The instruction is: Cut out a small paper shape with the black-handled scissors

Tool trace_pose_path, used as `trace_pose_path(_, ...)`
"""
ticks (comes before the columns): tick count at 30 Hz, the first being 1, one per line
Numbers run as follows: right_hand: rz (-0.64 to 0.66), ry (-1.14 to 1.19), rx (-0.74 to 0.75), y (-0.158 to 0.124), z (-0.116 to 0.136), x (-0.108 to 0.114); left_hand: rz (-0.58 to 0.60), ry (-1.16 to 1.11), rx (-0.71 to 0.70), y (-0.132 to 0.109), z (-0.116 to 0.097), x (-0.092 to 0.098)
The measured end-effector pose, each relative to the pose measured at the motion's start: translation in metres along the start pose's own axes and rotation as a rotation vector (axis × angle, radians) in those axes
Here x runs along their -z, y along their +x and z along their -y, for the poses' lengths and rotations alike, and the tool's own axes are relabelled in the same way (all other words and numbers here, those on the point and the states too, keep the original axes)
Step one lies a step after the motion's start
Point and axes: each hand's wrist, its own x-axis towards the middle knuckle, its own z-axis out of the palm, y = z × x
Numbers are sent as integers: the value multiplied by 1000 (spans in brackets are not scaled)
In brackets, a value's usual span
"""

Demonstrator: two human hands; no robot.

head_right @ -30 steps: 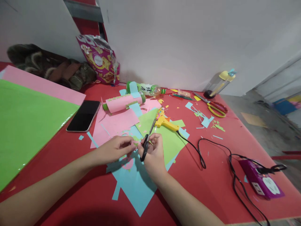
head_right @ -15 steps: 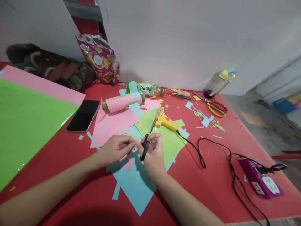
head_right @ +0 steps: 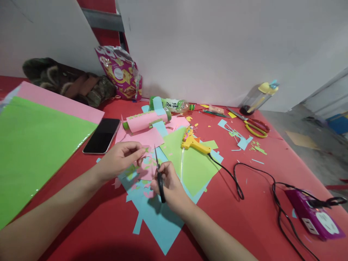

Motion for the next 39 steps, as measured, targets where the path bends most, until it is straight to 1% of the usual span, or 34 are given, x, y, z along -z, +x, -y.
trace_pose_path(4, 153, 36, -27, -2, 1, 1, 11, 22, 25, -1, -4, 4)
trace_pose_path(7, 188, 45, -33, -3, 1, 0, 58, 60, 37, -2, -9, 6)
trace_pose_path(11, 200, 33, -53, -5, 4, 0, 106, 129, 21, -5, -14, 7)
trace_pose_path(17, 192, 19, -57, -6, 7, -2, 88, 233, -47, -6, -14, 9)
trace_pose_path(29, 185, 36, -48, -6, 6, -3, 70, 254, -78, -7, -18, 6)
trace_pose_path(39, 159, 72, -41, -6, 7, -5, 17, 226, -90, -9, -16, 2)
